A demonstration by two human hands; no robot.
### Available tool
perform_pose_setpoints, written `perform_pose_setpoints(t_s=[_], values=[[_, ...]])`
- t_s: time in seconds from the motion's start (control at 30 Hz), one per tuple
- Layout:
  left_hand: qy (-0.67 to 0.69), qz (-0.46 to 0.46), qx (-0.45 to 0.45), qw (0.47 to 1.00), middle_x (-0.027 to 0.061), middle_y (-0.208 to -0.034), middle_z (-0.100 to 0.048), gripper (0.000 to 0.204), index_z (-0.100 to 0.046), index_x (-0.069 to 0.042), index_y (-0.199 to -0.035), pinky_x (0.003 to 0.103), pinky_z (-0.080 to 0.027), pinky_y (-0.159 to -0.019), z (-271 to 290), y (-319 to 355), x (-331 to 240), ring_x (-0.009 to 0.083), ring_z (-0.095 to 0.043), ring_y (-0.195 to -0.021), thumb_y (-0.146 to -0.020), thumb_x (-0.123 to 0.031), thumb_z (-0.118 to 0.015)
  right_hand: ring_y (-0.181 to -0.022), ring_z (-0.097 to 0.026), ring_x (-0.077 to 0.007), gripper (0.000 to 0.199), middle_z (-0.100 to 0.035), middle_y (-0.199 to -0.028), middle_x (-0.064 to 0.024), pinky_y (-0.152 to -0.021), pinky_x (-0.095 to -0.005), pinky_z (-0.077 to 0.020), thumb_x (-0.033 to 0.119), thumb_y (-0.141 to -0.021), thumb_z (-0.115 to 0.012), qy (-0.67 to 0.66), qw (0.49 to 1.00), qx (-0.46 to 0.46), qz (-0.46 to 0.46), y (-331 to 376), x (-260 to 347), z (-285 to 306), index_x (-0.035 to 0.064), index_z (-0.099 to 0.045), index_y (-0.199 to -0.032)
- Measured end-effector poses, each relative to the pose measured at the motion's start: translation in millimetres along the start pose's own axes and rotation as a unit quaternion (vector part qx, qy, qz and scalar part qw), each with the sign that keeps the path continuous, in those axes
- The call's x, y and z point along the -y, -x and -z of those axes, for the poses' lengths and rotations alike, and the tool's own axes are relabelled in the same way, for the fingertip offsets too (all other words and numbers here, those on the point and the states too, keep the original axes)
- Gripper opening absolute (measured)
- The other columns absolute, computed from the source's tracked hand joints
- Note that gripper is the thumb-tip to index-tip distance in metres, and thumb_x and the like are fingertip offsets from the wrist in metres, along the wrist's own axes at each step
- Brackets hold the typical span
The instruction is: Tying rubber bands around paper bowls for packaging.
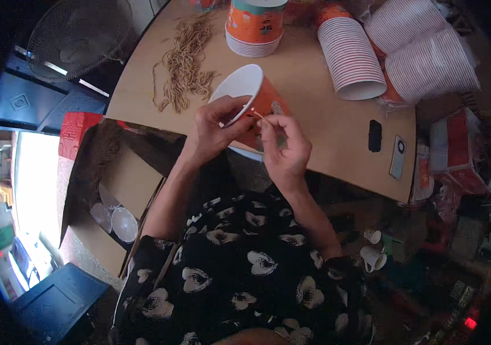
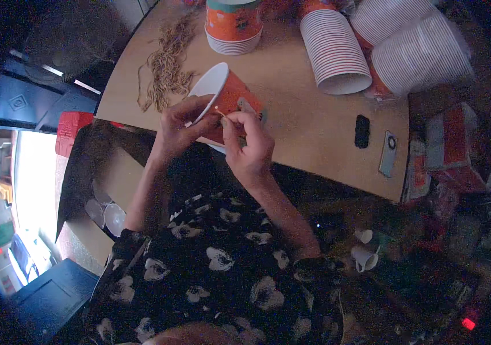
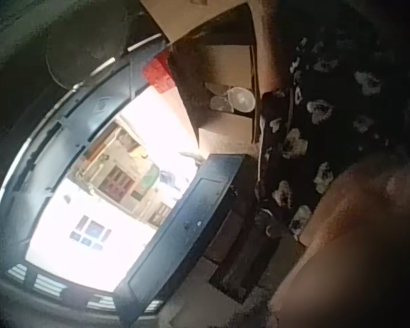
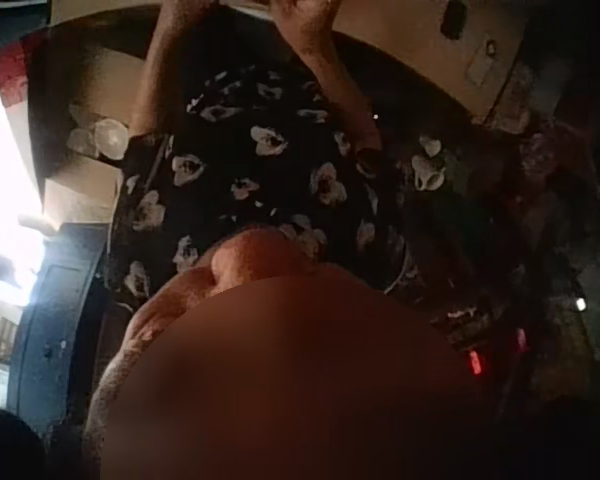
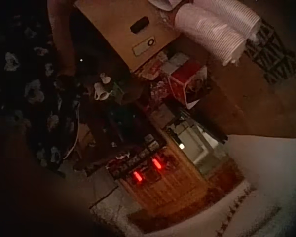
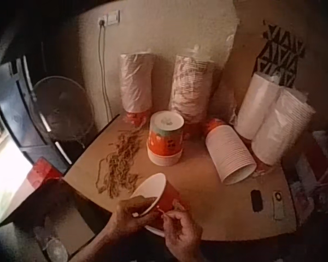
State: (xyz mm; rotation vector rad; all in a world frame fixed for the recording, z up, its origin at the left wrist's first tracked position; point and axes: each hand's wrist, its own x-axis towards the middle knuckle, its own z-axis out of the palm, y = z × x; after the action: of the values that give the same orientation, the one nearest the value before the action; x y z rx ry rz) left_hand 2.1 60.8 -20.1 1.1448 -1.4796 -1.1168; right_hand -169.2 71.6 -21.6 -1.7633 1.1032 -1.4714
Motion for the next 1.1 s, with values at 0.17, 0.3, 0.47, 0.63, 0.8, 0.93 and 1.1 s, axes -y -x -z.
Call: perform_pose_setpoints(t_s=[0.17,0.3,0.47,0.63,0.8,0.93,1.1], values=[[0.023,0.016,-0.037,0.999,0.0045,-0.092,-0.066,0.035,-0.066,-0.001,-0.119,0.025,-0.053,-0.074,-5,1,-3,0.0099,-0.064,-0.083,-0.085,-0.003,-0.07,-0.074,-0.068,-0.0259,0.01,-0.066,-0.086,-0.0145,-0.067,-0.0343,-0.0534,0.005,-0.09,-0.067,0.032,0.999,-0.023,0.025,-1,-6,-6,0.0009,-0.059,-0.096],[-0.041,-0.014,-0.048,0.998,0.0046,-0.091,-0.066,0.034,-0.067,-0.001,-0.117,0.025,-0.053,-0.072,-5,1,-8,0.0103,-0.065,-0.081,-0.084,-0.004,-0.071,-0.07,-0.064,-0.0136,0.008,-0.067,-0.081,-0.0077,-0.065,-0.0279,-0.0507,0.003,-0.089,-0.068,0.049,0.997,-0.038,0.043,2,-9,-8,0.0005,-0.062,-0.093],[-0.061,-0.027,-0.053,0.996,0.0045,-0.09,-0.065,0.032,-0.068,-0.001,-0.116,0.025,-0.052,-0.07,-8,2,-16,0.0102,-0.064,-0.079,-0.084,-0.005,-0.071,-0.068,-0.064,-0.0156,0.009,-0.066,-0.081,-0.0085,-0.063,-0.0291,-0.0507,0.003,-0.087,-0.07,0.088,0.993,-0.047,0.064,1,-13,-9,0.0012,-0.062,-0.092],[-0.105,-0.046,-0.05,0.992,0.0058,-0.087,-0.065,0.032,-0.069,-0.002,-0.115,0.025,-0.051,-0.065,-8,2,-16,0.0097,-0.063,-0.075,-0.082,-0.004,-0.071,-0.073,-0.066,-0.0258,0.012,-0.066,-0.084,-0.0127,-0.065,-0.0345,-0.0521,0.003,-0.086,-0.07,0.097,0.993,-0.036,0.062,2,-14,-8,0.0018,-0.06,-0.093],[-0.122,-0.055,-0.042,0.99,0.0042,-0.087,-0.066,0.034,-0.069,-0.002,-0.116,0.025,-0.049,-0.065,-10,2,-17,0.0099,-0.061,-0.075,-0.082,-0.005,-0.073,-0.068,-0.064,-0.0172,0.01,-0.066,-0.08,-0.009,-0.062,-0.0294,-0.0506,0.002,-0.086,-0.07,0.098,0.993,-0.033,0.056,2,-13,-5,0.0012,-0.061,-0.091],[-0.134,-0.067,-0.048,0.988,0.0045,-0.085,-0.066,0.032,-0.07,-0.003,-0.113,0.025,-0.049,-0.063,-15,1,-19,0.0104,-0.061,-0.073,-0.082,-0.004,-0.073,-0.073,-0.069,-0.0283,0.012,-0.067,-0.082,-0.0131,-0.062,-0.037,-0.0536,0.004,-0.086,-0.069,0.086,0.996,-0.019,0.026,2,-11,-1,0.0032,-0.059,-0.094],[-0.173,-0.074,-0.029,0.982,0.006,-0.085,-0.067,0.026,-0.071,-0.002,-0.108,0.026,-0.05,-0.062,-19,0,-16,0.0123,-0.064,-0.075,-0.081,-0.004,-0.073,-0.071,-0.069,-0.0261,0.011,-0.067,-0.082,-0.0123,-0.061,-0.0357,-0.0532,0.005,-0.087,-0.069,0.092,0.995,-0.031,0.018,6,-16,2,0.0029,-0.06,-0.093]])
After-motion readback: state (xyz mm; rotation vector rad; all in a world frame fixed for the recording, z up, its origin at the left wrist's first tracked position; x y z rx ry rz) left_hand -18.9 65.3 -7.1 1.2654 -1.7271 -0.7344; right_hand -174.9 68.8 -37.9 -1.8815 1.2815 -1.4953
